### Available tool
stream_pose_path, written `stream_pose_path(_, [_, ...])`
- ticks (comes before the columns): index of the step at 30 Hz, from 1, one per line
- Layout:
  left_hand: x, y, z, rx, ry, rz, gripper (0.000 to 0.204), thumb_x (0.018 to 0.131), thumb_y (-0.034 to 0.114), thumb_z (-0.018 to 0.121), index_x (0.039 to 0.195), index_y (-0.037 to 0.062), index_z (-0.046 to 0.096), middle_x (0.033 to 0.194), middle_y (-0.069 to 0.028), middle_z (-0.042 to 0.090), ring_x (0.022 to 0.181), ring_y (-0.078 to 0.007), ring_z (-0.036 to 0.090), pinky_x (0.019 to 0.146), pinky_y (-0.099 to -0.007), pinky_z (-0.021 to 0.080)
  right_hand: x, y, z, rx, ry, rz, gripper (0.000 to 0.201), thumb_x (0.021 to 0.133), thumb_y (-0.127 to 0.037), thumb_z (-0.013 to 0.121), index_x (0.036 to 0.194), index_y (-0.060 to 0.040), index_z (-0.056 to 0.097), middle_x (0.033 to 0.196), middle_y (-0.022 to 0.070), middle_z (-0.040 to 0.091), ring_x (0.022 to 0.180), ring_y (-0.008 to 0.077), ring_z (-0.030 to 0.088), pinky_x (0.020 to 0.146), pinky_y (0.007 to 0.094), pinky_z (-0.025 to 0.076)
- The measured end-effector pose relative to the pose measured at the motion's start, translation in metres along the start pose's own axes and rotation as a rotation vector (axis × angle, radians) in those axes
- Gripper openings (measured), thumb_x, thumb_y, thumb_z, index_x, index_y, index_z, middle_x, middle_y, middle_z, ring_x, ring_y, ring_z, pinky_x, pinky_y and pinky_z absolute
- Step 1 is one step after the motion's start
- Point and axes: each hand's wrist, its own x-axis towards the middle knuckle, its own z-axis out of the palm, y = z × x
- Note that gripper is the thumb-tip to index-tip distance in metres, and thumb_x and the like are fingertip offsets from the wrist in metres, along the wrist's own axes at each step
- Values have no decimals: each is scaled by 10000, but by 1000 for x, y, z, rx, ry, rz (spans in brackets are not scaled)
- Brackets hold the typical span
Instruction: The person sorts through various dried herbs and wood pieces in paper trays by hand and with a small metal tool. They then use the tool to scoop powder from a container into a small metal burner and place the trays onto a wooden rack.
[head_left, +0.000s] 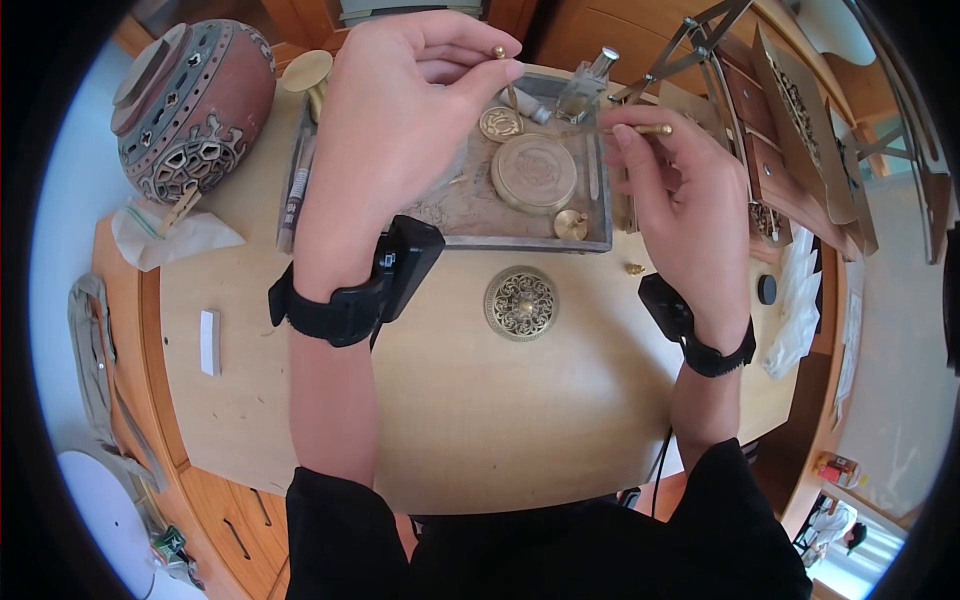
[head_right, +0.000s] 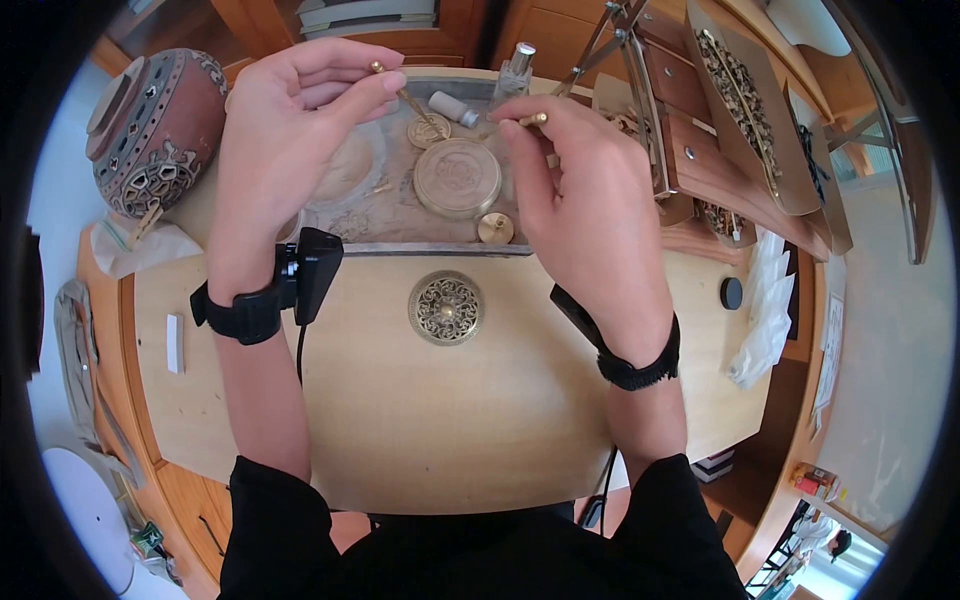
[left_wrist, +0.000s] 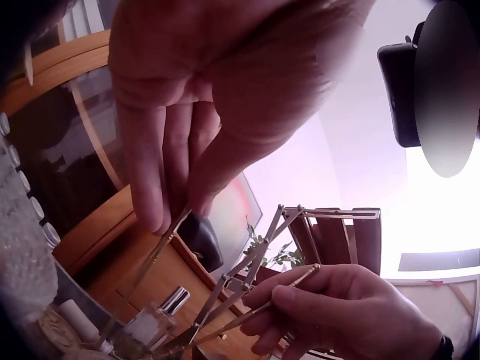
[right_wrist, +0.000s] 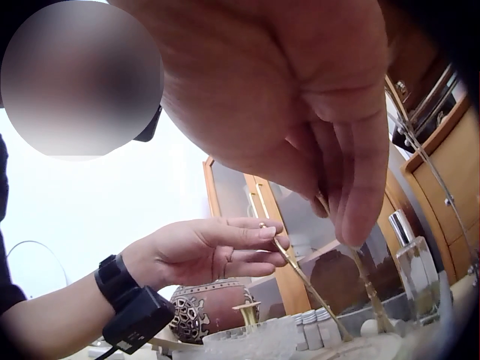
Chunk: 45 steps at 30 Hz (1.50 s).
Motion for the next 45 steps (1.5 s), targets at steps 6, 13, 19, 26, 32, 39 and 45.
stream_pose_path(6, [0,2,-1,-11,-10,6,201,919,80,732,1092,-23,731,996,-97,753,915,-130,721,860,-256,583,-3,-5,-6,-43,7,35,106,930,-41,643,991,24,701,792,158,692,627,240,652,565,331,499])
stream_pose_path(13, [1,-2,-5,-19,-43,45,197,918,83,736,1085,-22,733,988,-90,750,908,-125,720,850,-252,585,-9,-15,-16,-48,-41,131,95,920,-36,645,949,36,701,682,144,655,549,204,625,541,305,477])
stream_pose_path(19, [3,-4,-5,-14,-23,53,213,919,89,739,1099,-24,726,985,-77,747,902,-115,717,840,-246,585,-15,-24,-25,-31,-40,85,100,922,-53,656,934,39,694,650,134,639,526,191,601,526,293,461])
stream_pose_path(26, [2,-1,-7,7,-51,41,215,919,95,743,1100,-19,727,1004,-73,743,917,-107,710,839,-239,582,-8,-10,-23,-82,-5,64,108,922,-55,655,937,47,689,662,141,647,547,192,622,541,286,475])
stream_pose_path(32, [2,0,-9,-2,-31,36,208,919,95,744,1093,-19,731,1008,-69,743,914,-102,708,837,-238,579,-14,-21,-23,-30,-104,55,105,919,-40,644,949,50,690,704,156,671,593,219,666,567,291,501])
stream_pose_path(39, [2,1,-13,-14,22,81,200,916,97,746,1082,-13,736,985,-64,746,896,-103,707,832,-244,578,-8,-18,-17,-30,14,43,112,925,-21,637,1007,35,691,822,165,713,676,248,707,638,300,551])
stream_pose_path(45, [2,3,-12,12,60,99,200,904,91,750,1075,-11,740,942,-66,753,868,-105,708,801,-240,566,-6,-7,2,-25,-46,29,150,940,-19,624,1069,35,680,937,197,708,772,303,714,687,351,575])
